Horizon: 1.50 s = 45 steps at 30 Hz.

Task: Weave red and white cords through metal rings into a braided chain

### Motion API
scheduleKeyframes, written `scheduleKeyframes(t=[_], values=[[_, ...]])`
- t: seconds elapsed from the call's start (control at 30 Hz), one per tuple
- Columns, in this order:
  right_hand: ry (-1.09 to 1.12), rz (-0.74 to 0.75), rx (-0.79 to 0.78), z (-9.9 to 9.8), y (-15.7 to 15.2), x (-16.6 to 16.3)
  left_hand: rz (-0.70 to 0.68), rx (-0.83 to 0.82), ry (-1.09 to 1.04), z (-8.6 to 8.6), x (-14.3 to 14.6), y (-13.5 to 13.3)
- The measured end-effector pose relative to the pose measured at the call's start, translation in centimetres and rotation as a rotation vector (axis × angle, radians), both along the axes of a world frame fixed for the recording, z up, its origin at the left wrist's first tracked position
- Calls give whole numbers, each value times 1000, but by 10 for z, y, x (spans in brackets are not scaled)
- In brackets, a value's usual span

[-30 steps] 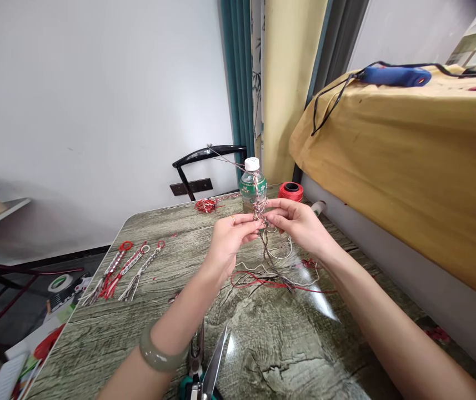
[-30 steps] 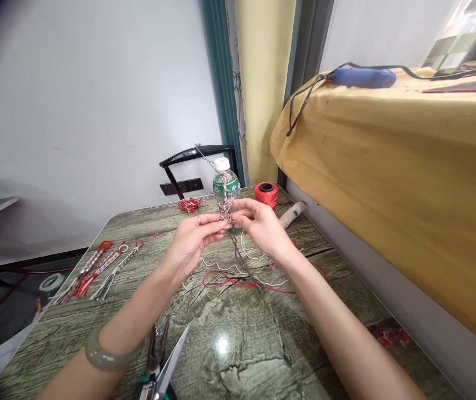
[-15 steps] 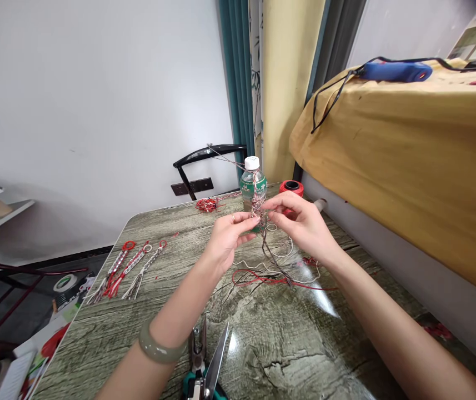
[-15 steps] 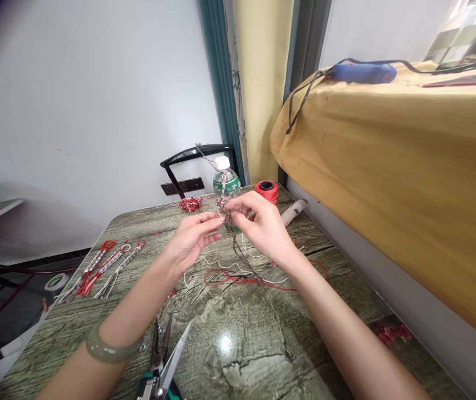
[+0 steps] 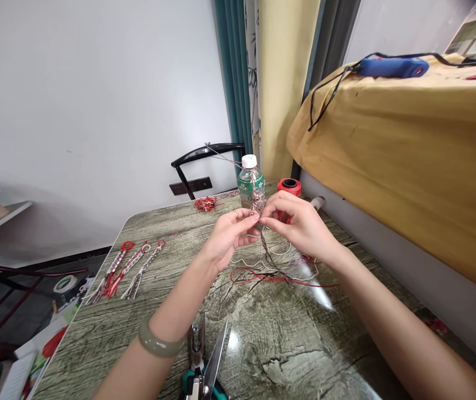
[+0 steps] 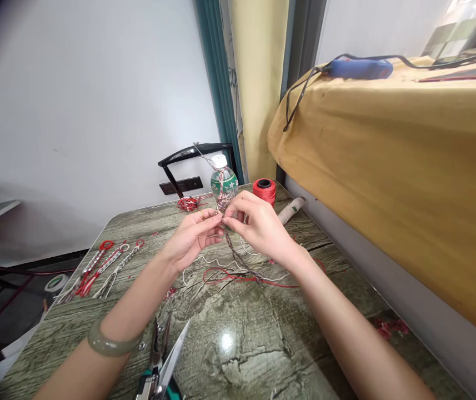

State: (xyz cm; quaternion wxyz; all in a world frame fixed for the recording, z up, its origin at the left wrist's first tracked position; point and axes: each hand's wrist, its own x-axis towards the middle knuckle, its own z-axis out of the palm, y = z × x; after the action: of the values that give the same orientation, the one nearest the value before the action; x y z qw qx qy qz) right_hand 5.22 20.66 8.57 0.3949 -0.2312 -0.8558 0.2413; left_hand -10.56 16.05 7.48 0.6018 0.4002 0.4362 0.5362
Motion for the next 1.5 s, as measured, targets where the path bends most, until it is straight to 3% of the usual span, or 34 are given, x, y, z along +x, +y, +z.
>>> scheduleKeyframes(t=[0.43,0.67,0.77,0.83,0.93,1.03,1.23,1.37,1.5], values=[[-15,163,-120,6,-4,6,8,65,-111,-4,2,5],[-50,191,-78,19,-19,6,61,99,-198,-6,6,6],[-41,91,-12,24,-20,7,64,103,-232,-4,5,6],[-53,-114,14,23,-16,11,56,90,-245,-4,4,5],[-296,-339,-55,9,-3,25,41,55,-259,-4,0,5],[-558,-217,-149,-19,7,34,35,25,-282,-1,-4,4],[-624,-6,-204,-68,2,13,22,-15,-323,17,-8,3],[-628,-13,-178,-77,-6,-1,36,-26,-306,27,-13,3],[-621,-18,-175,-69,-7,5,36,-22,-264,28,-17,3]])
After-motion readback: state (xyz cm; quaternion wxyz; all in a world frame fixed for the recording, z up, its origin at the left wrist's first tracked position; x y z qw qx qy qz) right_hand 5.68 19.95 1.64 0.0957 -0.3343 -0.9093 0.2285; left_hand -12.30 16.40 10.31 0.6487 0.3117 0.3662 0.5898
